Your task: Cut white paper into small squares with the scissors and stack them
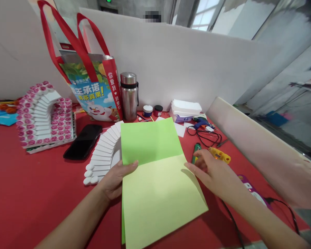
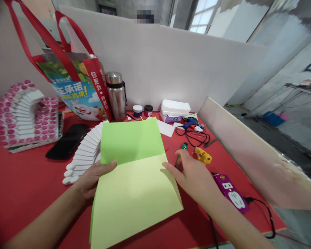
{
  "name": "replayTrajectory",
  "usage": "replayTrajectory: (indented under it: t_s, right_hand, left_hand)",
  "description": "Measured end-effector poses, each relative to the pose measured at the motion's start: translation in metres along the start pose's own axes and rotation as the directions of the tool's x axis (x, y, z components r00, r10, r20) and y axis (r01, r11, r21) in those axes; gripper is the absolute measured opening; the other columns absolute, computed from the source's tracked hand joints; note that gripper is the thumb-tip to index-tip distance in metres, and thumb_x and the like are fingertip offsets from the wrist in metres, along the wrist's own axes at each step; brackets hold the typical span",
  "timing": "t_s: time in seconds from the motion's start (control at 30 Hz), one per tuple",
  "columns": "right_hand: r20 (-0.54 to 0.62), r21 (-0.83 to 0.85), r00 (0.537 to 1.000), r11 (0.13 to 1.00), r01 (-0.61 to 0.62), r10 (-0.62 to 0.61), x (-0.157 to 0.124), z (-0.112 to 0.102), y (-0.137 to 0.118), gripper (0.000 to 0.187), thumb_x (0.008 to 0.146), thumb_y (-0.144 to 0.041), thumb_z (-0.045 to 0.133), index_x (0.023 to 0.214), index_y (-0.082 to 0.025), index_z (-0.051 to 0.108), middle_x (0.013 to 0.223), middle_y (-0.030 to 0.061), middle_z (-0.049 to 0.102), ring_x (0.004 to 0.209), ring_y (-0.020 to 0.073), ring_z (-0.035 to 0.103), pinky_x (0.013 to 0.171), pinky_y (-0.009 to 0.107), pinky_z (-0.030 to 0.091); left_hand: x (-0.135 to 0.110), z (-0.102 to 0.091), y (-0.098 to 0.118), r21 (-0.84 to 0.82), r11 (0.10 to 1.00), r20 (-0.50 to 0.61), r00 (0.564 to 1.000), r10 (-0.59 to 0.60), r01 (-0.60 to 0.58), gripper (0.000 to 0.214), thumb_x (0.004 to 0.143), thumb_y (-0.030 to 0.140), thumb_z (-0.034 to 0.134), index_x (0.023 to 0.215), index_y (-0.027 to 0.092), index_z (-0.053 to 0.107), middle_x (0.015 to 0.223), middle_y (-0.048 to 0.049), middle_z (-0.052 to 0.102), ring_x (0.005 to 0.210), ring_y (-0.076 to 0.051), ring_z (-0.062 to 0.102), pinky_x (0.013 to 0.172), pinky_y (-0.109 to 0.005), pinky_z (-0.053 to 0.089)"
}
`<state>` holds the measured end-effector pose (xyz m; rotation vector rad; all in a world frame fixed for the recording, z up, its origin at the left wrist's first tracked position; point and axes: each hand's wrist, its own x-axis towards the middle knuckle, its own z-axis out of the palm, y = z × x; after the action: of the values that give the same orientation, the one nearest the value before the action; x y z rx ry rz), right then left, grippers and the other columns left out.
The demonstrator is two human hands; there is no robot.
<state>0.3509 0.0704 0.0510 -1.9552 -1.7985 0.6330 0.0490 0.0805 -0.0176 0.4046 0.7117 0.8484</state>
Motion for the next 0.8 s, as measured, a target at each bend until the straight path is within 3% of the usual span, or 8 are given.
replayTrajectory:
  t_s: [0.07,0.13,0.2,0.3,0.47,0.63,0.73,0.8]
  right_hand:
    - [0.124,0.237,0.992,0.97,-0.053,0.024,0.009,0.001,-0.003,0.052,0.082,-0.069,0.066,0.107,-0.025,0.062,0.096,0.0092,0.075,0.089,0.0292,0.072,0.074,0.038,0.055]
    - [0.342,0.49,0.939,0.848,-0.204,0.029,0.015,0.008,-0.007,0.049,0.086,-0.067,0.064,0.11,-0.025,0.066,0.104,0.0086,0.077,0.093,0.0265,0.075,0.078,0.036,0.059]
    - [0.469,0.622,0.883,0.709,-0.331,0.0,0.017,0.019,-0.011,0.047,0.086,-0.061,0.069,0.115,-0.024,0.069,0.105,0.0073,0.079,0.091,0.0244,0.076,0.08,0.035,0.06]
    - [0.507,0.695,0.861,0.603,-0.39,-0.028,0.015,0.03,-0.011,0.05,0.08,-0.047,0.082,0.121,-0.021,0.071,0.107,0.0081,0.08,0.091,0.0242,0.077,0.083,0.036,0.061]
    - [0.603,0.672,0.793,0.591,-0.446,-0.087,0.011,0.016,0.0,0.052,0.07,-0.039,0.09,0.116,-0.017,0.077,0.109,0.0124,0.08,0.097,0.029,0.077,0.089,0.042,0.06]
    - [0.564,0.635,0.824,0.668,-0.388,-0.058,0.013,-0.001,0.016,0.03,0.07,-0.041,0.09,0.09,-0.02,0.085,0.102,0.0118,0.081,0.092,0.0285,0.077,0.085,0.039,0.061]
    - [0.451,0.688,0.889,0.664,-0.294,-0.073,0.015,-0.004,0.021,0.021,0.072,-0.04,0.088,0.079,-0.021,0.084,0.105,0.0116,0.08,0.089,0.0268,0.077,0.08,0.036,0.062]
    - [0.362,0.715,0.929,0.665,-0.218,-0.084,0.017,-0.008,0.02,0.015,0.074,-0.037,0.086,0.077,-0.022,0.084,0.113,0.0106,0.078,0.096,0.0267,0.076,0.083,0.036,0.061]
  left_hand:
    - [-0.001,-0.001,0.001,-0.009,1.0,0.015,1.0,-0.009,0.01,0.047,0.088,0.017,0.074,0.133,0.008,0.063,0.117,-0.0209,0.076,0.101,-0.035,0.077,0.093,-0.049,0.061]
    - [-0.001,-0.001,0.0,-0.026,0.999,0.027,0.999,-0.017,0.018,0.046,0.087,0.018,0.075,0.13,0.008,0.065,0.115,-0.0203,0.077,0.1,-0.035,0.077,0.094,-0.049,0.061]
    - [0.001,-0.001,-0.001,-0.033,0.999,0.039,0.999,-0.027,0.029,0.042,0.087,0.02,0.075,0.126,0.008,0.067,0.114,-0.0208,0.077,0.1,-0.035,0.077,0.094,-0.048,0.061]
    - [0.002,-0.003,-0.002,-0.014,1.0,0.067,0.998,-0.019,0.02,0.038,0.086,0.022,0.076,0.121,0.008,0.07,0.114,-0.0212,0.077,0.098,-0.034,0.077,0.091,-0.047,0.062]
    - [0.0,-0.008,0.0,0.063,0.997,0.168,0.985,0.03,-0.041,0.044,0.073,0.005,0.081,0.116,0.012,0.076,0.104,-0.0136,0.081,0.094,-0.03,0.078,0.088,-0.04,0.061]
    - [0.0,0.0,0.0,0.09,0.989,0.245,0.965,0.094,-0.12,0.009,0.077,0.006,0.075,0.075,0.013,0.08,0.125,-0.0111,0.075,0.104,-0.029,0.075,0.089,-0.038,0.058]
    - [0.004,0.001,0.003,-0.043,0.995,0.217,0.971,0.097,-0.09,0.027,0.074,0.01,0.075,0.099,0.016,0.081,0.129,-0.0117,0.073,0.104,-0.028,0.075,0.093,-0.037,0.057]
    - [0.005,-0.001,0.004,-0.14,0.989,0.167,0.983,0.074,-0.051,0.04,0.079,0.027,0.076,0.117,0.015,0.076,0.122,-0.0127,0.076,0.11,-0.031,0.073,0.101,-0.042,0.055]
